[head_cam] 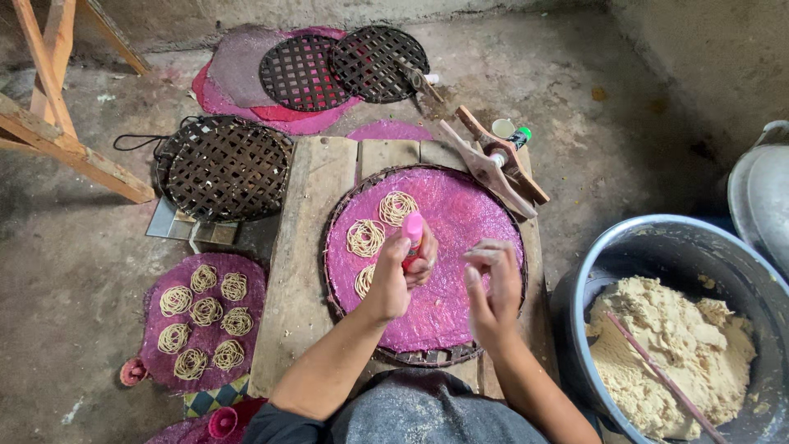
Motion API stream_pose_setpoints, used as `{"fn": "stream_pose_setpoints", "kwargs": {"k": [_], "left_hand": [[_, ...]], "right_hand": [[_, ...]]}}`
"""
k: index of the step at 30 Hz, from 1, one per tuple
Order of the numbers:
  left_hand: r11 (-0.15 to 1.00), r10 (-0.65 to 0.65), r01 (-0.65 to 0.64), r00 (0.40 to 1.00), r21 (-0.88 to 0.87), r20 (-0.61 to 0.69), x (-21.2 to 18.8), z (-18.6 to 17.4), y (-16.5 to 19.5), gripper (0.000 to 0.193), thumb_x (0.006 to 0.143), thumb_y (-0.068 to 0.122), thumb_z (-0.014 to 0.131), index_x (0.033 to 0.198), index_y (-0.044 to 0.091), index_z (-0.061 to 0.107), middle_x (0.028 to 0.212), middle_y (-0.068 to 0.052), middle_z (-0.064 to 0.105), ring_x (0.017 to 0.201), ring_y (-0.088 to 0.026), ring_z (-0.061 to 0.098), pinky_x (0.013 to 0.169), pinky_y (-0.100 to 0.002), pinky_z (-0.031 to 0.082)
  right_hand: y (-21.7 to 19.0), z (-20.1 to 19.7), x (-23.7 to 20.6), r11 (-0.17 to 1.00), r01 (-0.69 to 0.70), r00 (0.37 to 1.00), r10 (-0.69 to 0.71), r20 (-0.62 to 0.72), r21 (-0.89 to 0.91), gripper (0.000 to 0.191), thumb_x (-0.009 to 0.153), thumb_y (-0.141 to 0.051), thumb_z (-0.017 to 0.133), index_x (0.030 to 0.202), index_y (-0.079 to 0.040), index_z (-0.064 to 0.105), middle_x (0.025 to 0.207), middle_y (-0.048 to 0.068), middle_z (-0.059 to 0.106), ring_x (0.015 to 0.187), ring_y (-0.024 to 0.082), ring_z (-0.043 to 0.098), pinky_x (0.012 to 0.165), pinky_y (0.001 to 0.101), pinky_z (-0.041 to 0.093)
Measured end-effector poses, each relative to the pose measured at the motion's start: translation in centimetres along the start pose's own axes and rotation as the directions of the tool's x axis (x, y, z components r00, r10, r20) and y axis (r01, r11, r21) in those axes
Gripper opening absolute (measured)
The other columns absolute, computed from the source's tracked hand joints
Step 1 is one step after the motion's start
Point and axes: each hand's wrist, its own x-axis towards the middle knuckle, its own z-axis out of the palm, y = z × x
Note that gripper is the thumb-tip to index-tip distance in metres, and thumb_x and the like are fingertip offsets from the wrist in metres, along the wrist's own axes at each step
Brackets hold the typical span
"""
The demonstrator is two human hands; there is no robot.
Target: The person sits on the floor and uses a wooden hand press to extrude dough into noodle nests on round pink trays, refilling the press from a large bucket of dough between presses. They occasionally wipe their hands, adjust the trays, and handle a small pink container before resuming pressing.
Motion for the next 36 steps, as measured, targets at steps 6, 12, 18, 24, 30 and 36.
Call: {"fn": "stream_pose_setpoints", "kwargs": {"k": [6,12,18,24,30,36], "left_hand": [[0.998,-0.035,0.035,0.999,0.050,0.008,0.1,0.5,-0.6,0.010,0.093,0.022,0.040,0.085,0.016,0.042,0.066,0.006,0.040,0.051,-0.006,0.029,0.039,-0.022,0.026],[0.995,-0.094,0.093,0.994,0.019,0.060,-0.4,0.6,-0.4,0.006,0.091,0.020,0.043,0.086,0.016,0.045,0.071,0.008,0.042,0.052,-0.004,0.031,0.043,-0.023,0.027],[0.983,-0.120,0.133,0.988,-0.127,0.101,-0.2,0.3,-0.4,0.006,0.093,0.019,0.043,0.089,0.015,0.045,0.069,0.008,0.039,0.053,-0.004,0.030,0.045,-0.024,0.025],[0.985,-0.076,0.056,0.991,0.165,0.114,-0.4,0.4,-0.5,0.015,0.089,0.025,0.036,0.093,0.016,0.047,0.074,0.006,0.042,0.060,-0.008,0.036,0.051,-0.027,0.033],[0.975,-0.190,0.185,0.981,0.127,0.028,-1.0,0.2,-0.8,0.021,0.095,0.029,0.036,0.083,0.014,0.042,0.071,0.005,0.035,0.060,-0.008,0.031,0.052,-0.028,0.028],[0.963,-0.217,0.209,0.976,0.173,0.033,-1.5,-0.4,-1.1,0.018,0.089,0.026,0.035,0.085,0.012,0.047,0.071,0.003,0.040,0.060,-0.009,0.035,0.053,-0.029,0.031]], "right_hand": [[0.1,0.4,-0.7,0.982,-0.082,0.996,0.076,0.045,0.173,0.015,0.101,-0.010,0.057,0.109,0.002,0.062,0.112,0.010,0.052,0.097,0.016,0.056,0.082,0.0283,0.050],[-0.1,-0.2,0.4,0.931,-0.072,0.997,0.052,0.064,0.358,0.015,0.099,-0.007,0.057,0.112,0.001,0.059,0.117,0.010,0.051,0.106,0.016,0.052,0.093,0.0283,0.045],[-1.4,0.1,2.0,0.899,-0.075,0.996,0.044,0.081,0.431,0.018,0.101,-0.008,0.057,0.116,0.001,0.061,0.120,0.010,0.051,0.109,0.016,0.050,0.094,0.0287,0.042],[-2.6,-0.2,5.0,0.742,-0.368,0.866,0.053,0.498,0.561,0.038,0.105,-0.022,0.047,0.132,0.002,0.059,0.139,0.011,0.049,0.133,0.019,0.050,0.114,0.0347,0.041],[-2.3,1.3,3.9,0.366,-0.576,0.810,0.138,0.569,0.731,0.033,0.105,-0.021,0.052,0.126,0.005,0.058,0.138,0.012,0.052,0.117,0.018,0.055,0.100,0.0343,0.046],[-1.0,1.4,3.0,0.261,-0.654,0.756,0.193,0.625,0.710,0.039,0.104,-0.020,0.056,0.135,0.004,0.059,0.120,0.015,0.054,0.108,0.019,0.056,0.093,0.0319,0.046]]}}
